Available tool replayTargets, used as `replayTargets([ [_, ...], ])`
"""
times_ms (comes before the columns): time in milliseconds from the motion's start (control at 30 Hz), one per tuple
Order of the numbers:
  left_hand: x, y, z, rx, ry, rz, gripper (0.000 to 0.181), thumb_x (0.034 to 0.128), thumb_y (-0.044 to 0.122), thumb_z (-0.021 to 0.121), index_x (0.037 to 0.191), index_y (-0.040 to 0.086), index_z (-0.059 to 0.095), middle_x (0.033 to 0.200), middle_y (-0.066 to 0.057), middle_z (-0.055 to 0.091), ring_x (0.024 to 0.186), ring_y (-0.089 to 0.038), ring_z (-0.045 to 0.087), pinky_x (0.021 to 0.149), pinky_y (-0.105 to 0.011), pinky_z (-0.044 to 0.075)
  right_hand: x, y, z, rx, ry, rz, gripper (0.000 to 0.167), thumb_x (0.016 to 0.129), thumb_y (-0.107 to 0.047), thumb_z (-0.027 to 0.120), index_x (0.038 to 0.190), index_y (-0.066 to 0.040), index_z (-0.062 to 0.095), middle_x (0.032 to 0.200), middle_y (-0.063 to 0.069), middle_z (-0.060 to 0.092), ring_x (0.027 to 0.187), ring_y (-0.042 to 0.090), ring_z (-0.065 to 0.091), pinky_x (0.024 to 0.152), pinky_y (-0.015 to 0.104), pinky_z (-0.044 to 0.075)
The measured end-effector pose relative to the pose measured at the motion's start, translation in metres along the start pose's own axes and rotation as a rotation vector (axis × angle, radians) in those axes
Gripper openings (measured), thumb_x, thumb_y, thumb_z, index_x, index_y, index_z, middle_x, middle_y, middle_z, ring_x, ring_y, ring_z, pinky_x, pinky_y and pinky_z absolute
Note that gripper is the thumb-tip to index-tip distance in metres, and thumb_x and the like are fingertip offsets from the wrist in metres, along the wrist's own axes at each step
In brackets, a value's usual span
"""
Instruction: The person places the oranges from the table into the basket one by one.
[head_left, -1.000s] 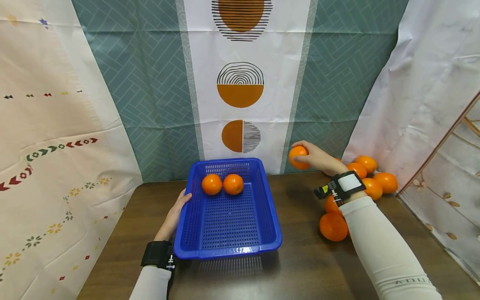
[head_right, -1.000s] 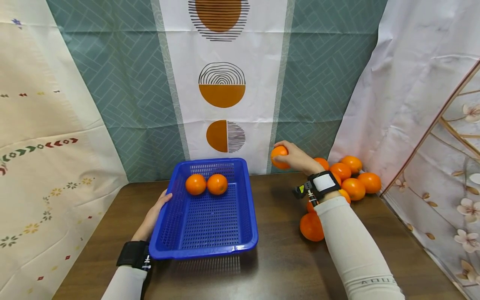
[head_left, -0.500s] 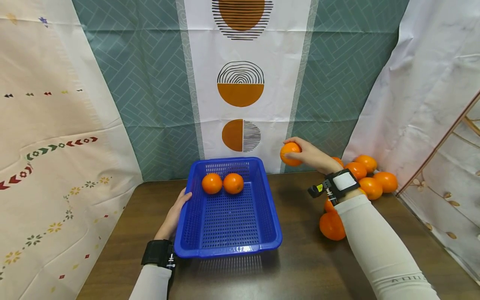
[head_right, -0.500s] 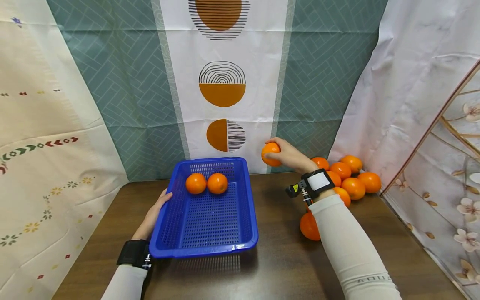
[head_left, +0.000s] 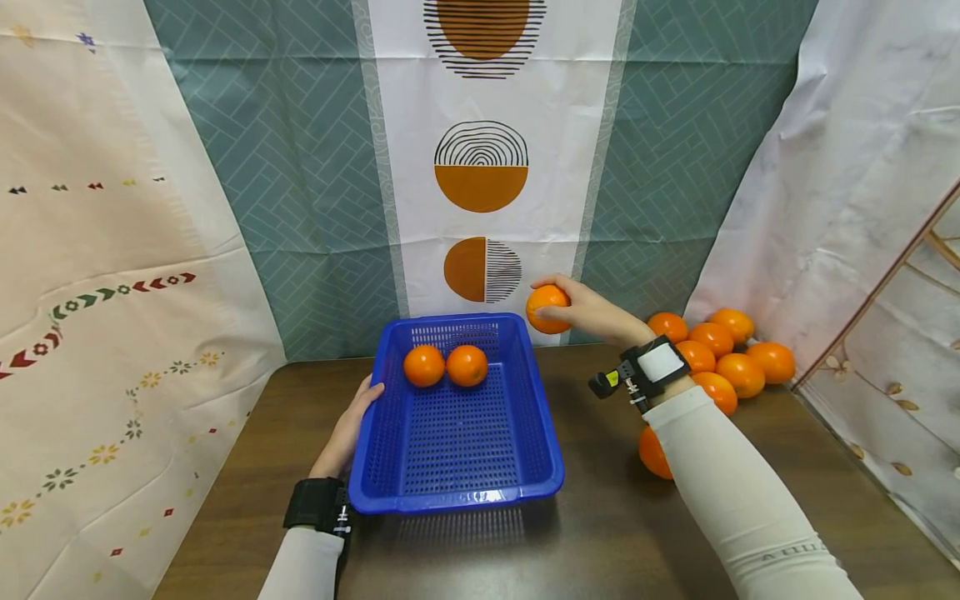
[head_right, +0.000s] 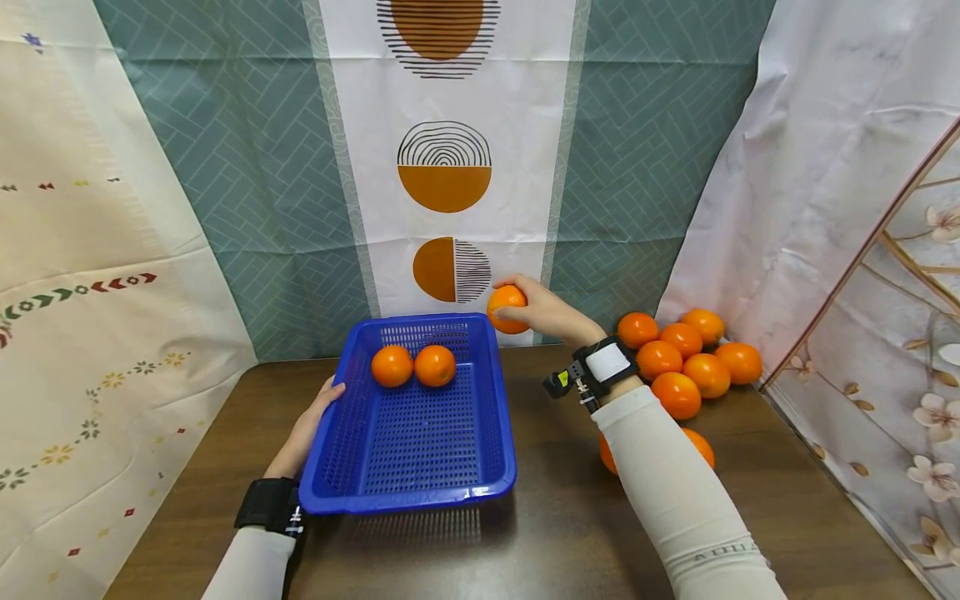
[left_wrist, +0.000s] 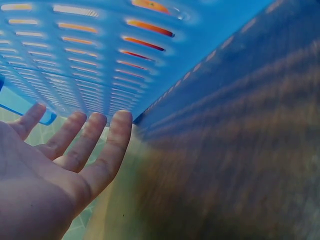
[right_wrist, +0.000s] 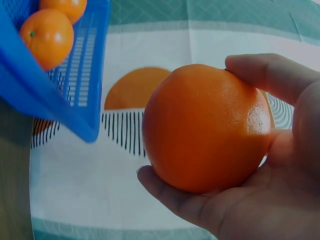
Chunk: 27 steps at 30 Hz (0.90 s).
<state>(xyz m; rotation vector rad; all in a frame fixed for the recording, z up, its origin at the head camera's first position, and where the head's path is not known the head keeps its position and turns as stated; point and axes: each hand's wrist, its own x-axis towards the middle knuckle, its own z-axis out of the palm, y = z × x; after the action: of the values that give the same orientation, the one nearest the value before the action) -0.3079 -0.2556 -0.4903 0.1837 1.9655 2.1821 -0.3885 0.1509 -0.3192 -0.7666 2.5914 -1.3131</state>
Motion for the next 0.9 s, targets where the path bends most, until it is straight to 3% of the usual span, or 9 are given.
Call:
replayTargets([
  [467, 0.001, -0.001, 0.0, -0.014, -0.01, 0.002, 0.058, 0.1128, 0.047, 0.035, 0.165, 0.033, 0.013, 0.158, -0.024, 0.035, 0.128, -0.043, 0.05, 0.091, -0.045, 0.054, 0.017, -0.008, 0.032, 0.026, -0.056, -0.036, 0.048, 0.102, -0.021, 0.064, 0.146, -0.012, 0.048, 0.136, 0.015, 0.052, 0.114, 0.033, 0.055, 0.093, 0.042, 0.048],
  [900, 0.0, -0.001, -0.002, -0.022, -0.014, 0.008, 0.057, 0.1133, 0.045, 0.035, 0.165, 0.033, 0.014, 0.157, -0.025, 0.035, 0.126, -0.043, 0.051, 0.09, -0.045, 0.054, 0.031, -0.016, 0.061, -0.068, -0.111, -0.104, 0.048, 0.101, -0.02, 0.066, 0.145, -0.011, 0.052, 0.134, 0.013, 0.056, 0.112, 0.029, 0.058, 0.094, 0.04, 0.049],
])
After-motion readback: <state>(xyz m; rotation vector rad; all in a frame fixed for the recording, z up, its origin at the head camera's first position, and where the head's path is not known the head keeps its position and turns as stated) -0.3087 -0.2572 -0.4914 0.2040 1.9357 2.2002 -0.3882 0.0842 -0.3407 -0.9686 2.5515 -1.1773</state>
